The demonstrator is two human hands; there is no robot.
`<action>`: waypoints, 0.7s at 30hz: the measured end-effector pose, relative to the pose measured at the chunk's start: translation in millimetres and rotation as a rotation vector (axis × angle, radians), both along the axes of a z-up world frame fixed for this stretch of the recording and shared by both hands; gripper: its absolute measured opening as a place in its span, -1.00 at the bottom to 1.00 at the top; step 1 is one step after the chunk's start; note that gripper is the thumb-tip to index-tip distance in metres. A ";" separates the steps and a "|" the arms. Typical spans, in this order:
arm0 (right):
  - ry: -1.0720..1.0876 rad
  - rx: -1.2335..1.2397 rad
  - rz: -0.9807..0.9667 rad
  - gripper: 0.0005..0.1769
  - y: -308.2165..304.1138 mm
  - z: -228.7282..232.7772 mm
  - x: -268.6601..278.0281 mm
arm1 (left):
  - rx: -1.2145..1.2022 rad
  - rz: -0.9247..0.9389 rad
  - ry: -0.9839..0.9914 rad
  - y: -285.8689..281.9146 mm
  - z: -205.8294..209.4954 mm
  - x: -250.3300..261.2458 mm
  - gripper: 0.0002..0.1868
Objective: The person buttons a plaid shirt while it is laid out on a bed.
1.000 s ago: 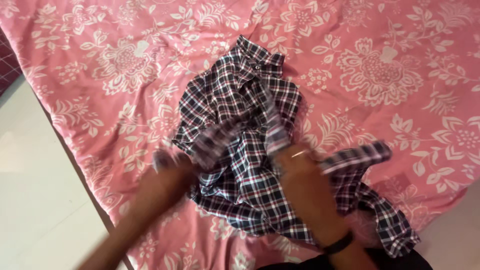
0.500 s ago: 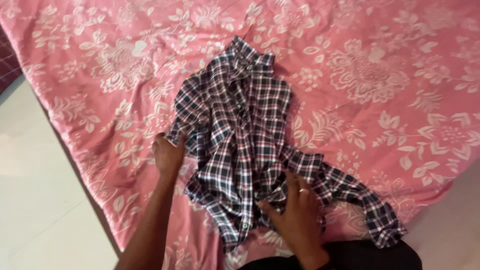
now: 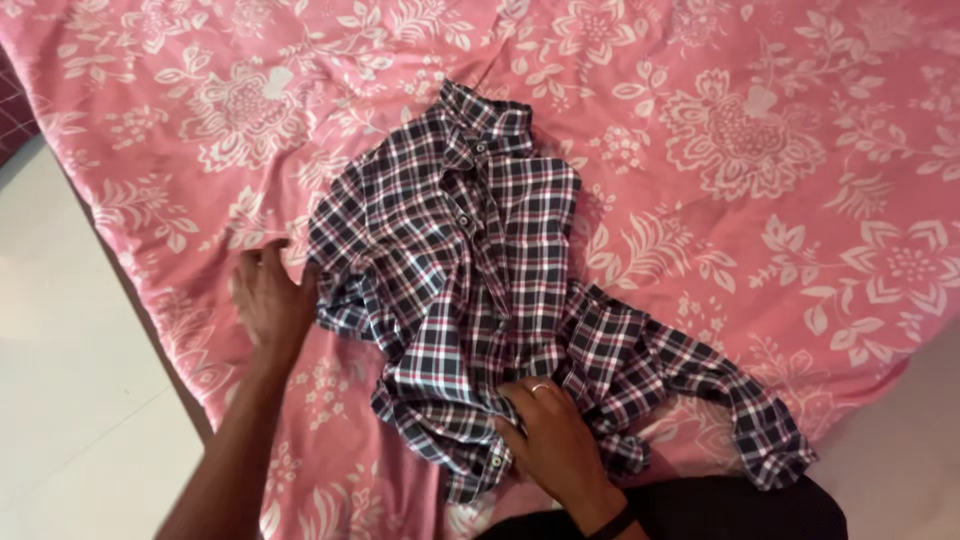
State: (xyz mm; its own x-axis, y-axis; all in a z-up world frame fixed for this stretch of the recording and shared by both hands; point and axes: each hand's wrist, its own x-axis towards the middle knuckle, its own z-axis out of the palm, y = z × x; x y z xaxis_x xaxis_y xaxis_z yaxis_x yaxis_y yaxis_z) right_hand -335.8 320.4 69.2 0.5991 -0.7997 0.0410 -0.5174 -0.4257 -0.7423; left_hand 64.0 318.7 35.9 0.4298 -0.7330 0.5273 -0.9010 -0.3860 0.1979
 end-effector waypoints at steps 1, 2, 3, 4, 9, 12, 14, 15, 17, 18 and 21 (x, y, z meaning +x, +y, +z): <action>-0.058 -0.020 -0.048 -0.68 -5.4 4.6 5.4 | -0.071 -0.070 0.086 -4.1 6.5 -9.6 -0.63; -0.116 -0.041 -0.097 -0.73 -11.3 7.7 11.5 | -0.103 -0.132 0.409 -22.4 7.8 -25.8 -0.69; -0.163 0.086 -0.186 -0.73 -19.2 8.6 17.0 | -0.127 -0.190 0.734 -44.6 6.4 -49.2 -0.74; -0.208 0.213 -0.274 -0.73 -31.5 7.4 21.6 | 0.022 -0.108 0.877 -56.7 8.0 -70.1 -0.74; -0.365 0.423 -0.429 -0.73 -87.6 -21.1 24.4 | 0.111 -0.154 0.808 -138.2 0.2 -115.2 -0.74; -0.348 0.519 -0.463 -0.75 -106.8 -32.7 29.0 | 0.079 -0.262 0.746 -152.3 -28.1 -114.1 -0.72; -0.237 0.550 -0.502 -0.74 -114.9 -29.5 35.8 | 0.106 -0.338 0.737 -152.7 -43.1 -111.7 -0.73; -0.189 0.492 -0.494 -0.73 -122.4 -26.9 42.9 | 0.146 -0.365 0.729 -152.6 -48.0 -111.4 -0.75; -0.092 0.372 -0.481 -0.71 -138.0 -21.0 58.9 | 0.204 -0.417 0.793 -152.5 -50.8 -104.2 -0.76; -0.081 0.335 -0.506 -0.66 -140.5 -18.7 67.3 | 0.223 -0.442 0.866 -152.1 -49.0 -96.4 -0.76; 0.001 0.193 -0.490 -0.53 -148.2 -23.7 104.1 | 0.138 -0.362 0.720 -166.9 -36.0 -67.5 -0.76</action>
